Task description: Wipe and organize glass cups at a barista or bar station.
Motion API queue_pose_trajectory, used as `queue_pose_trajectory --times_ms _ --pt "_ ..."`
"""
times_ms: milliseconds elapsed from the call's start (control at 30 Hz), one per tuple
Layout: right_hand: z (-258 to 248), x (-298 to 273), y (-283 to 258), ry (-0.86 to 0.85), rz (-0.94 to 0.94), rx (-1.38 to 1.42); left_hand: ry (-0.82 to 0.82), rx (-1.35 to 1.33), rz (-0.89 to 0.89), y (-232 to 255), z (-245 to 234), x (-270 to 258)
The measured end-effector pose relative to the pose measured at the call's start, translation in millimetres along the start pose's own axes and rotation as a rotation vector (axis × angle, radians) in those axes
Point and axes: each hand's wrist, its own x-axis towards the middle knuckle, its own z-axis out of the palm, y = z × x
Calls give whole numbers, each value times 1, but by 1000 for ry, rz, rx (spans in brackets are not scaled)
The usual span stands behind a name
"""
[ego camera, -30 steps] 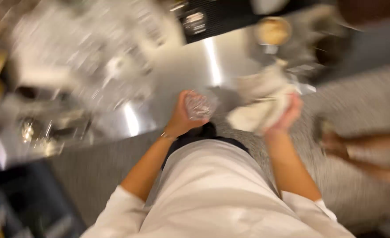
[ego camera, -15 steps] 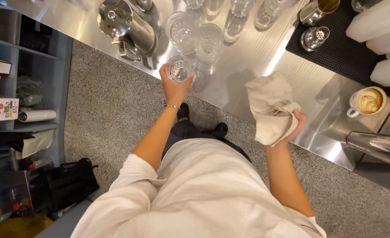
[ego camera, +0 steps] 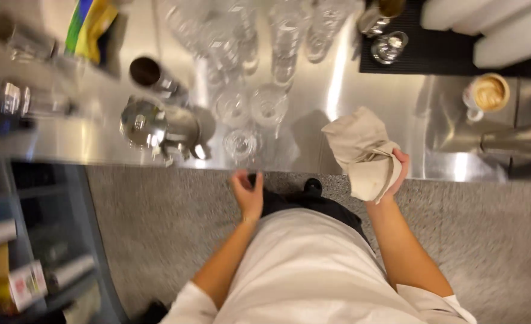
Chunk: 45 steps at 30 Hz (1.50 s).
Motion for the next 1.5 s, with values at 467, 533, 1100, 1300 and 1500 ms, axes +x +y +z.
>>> queue_pose_trajectory --times_ms 467,533,1100,1300,1500 --pt "-11 4 -37 151 -90 67 -962 186 298 227 172 98" --pt "-14 12 -60 159 -98 62 -569 226 695 224 222 132" --pt "-61 73 -140 30 234 74 -265 580 638 268 279 196" --pt "-113 100 -110 76 147 99 -700 372 553 321 228 112" --pt "-97 71 -68 136 216 96 -1404 221 575 294 237 57"
